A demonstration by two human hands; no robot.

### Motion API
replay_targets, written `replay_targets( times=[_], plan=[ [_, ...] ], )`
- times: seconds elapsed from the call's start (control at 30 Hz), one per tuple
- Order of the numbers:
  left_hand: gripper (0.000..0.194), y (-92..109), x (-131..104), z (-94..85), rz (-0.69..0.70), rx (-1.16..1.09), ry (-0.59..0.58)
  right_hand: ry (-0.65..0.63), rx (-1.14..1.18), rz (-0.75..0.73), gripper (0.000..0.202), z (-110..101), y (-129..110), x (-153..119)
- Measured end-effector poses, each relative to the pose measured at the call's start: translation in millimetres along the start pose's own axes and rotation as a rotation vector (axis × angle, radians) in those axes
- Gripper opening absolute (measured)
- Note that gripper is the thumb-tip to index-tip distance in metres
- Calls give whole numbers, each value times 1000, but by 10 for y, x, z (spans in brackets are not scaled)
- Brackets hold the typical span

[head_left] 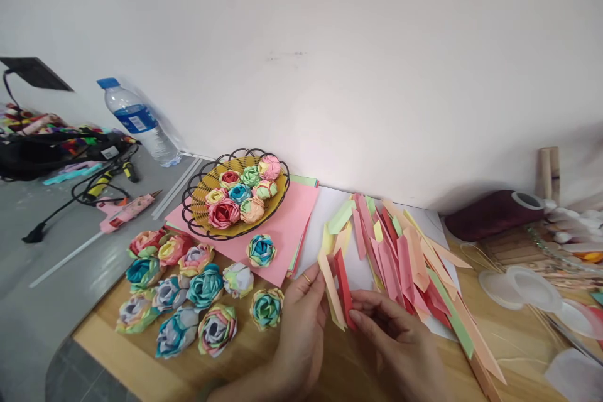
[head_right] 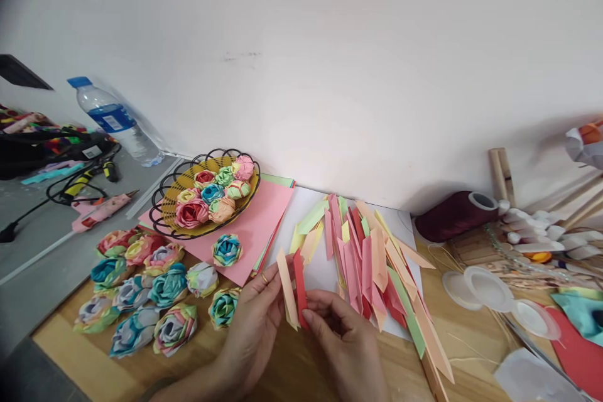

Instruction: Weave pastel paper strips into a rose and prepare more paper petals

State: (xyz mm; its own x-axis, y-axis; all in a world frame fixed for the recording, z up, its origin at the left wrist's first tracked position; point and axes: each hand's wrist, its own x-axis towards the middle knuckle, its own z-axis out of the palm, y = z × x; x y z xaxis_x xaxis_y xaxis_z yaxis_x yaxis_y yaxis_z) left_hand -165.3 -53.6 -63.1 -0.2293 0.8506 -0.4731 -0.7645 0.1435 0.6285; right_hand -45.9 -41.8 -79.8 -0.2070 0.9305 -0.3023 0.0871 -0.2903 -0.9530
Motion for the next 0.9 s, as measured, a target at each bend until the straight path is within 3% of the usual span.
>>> replay_targets(
  times=[0.2, 0.47, 0.73, 0.9],
  plan=[
    [29, -3, -21, 2, -40, 70, 60, -12, -3, 20, 22, 95, -2, -58],
    [21, -69, -41, -24, -49, 143, 67, -114, -295, -115, 24, 114, 58, -71],
    [45, -120, -106, -48, -64, 69, -40, -99, -312, -200, 24, 71, 42, -29],
    [64, -137, -187, -88, -143, 94, -257, -41, -374, -278, 27, 98, 128, -84]
  ],
)
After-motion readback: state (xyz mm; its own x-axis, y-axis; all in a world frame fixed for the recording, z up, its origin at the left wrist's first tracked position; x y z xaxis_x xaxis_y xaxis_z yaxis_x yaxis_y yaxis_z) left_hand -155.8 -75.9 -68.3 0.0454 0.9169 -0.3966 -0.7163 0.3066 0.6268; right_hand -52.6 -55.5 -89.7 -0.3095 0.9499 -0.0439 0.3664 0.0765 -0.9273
